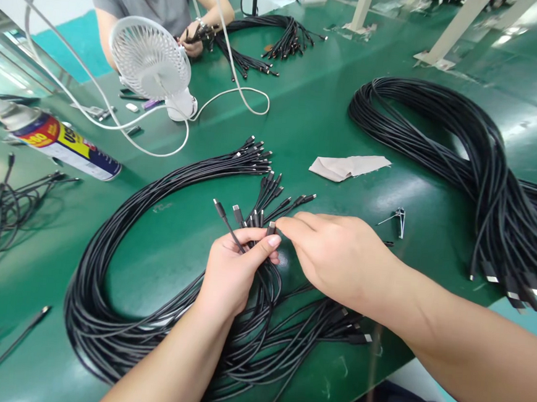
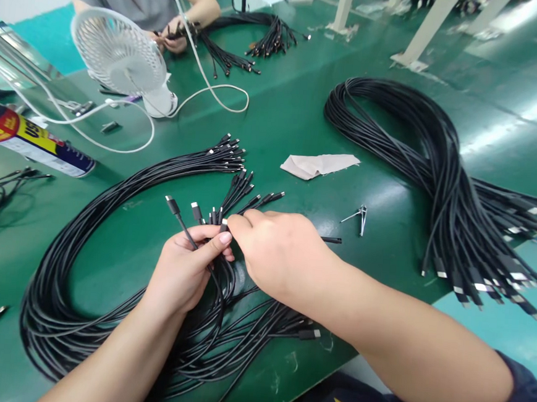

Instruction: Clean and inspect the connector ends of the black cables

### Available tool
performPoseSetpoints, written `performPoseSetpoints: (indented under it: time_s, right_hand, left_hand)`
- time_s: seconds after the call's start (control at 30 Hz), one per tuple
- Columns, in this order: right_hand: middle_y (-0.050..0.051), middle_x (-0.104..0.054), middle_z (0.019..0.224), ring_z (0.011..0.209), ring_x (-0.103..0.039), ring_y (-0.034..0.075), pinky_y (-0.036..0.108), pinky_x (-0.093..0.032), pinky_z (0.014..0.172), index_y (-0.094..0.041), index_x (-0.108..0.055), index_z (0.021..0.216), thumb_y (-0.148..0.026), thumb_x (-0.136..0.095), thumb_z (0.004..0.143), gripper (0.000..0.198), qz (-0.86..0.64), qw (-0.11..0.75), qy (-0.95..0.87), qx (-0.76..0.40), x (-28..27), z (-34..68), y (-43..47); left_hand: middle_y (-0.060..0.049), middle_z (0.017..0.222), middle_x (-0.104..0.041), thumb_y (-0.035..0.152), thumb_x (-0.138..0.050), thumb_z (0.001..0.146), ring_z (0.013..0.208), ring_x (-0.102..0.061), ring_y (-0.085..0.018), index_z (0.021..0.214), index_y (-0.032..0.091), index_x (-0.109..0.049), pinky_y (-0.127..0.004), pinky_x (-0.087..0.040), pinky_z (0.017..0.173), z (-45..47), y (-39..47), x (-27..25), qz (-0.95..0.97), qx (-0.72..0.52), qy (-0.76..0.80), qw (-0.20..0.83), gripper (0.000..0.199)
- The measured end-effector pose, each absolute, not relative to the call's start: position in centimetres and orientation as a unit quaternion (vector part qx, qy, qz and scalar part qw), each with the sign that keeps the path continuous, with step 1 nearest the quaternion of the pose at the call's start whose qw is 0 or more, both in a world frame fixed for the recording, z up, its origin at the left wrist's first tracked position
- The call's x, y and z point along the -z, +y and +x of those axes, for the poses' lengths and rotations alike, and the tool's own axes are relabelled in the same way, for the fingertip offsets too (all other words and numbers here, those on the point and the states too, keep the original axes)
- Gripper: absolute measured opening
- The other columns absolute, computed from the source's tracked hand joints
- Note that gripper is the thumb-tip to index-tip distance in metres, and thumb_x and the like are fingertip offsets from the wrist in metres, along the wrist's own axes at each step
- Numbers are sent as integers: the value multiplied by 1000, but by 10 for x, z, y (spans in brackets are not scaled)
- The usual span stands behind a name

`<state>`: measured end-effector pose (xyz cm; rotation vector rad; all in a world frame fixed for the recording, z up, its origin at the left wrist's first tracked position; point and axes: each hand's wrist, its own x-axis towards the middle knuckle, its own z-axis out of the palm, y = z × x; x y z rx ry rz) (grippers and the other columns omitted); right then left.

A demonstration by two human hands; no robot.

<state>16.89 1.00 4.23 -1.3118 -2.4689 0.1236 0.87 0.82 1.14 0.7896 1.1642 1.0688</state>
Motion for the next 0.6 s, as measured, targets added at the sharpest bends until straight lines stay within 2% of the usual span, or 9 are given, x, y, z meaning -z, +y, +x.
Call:
performPoseSetpoints:
  time_s: [0.6]
  right_hand:
    - [5, -68, 76, 62, -62, 17, 28, -36, 53, -11, -69, 100, -8, -48, 87, 25, -460, 168, -871, -19, -41, 169, 9]
  left_hand:
    - [2, 55, -67, 19, -82, 65, 52, -59, -8, 68, 16, -72, -20, -47, 58, 10, 9, -11, 342, -471, 503, 639, 11]
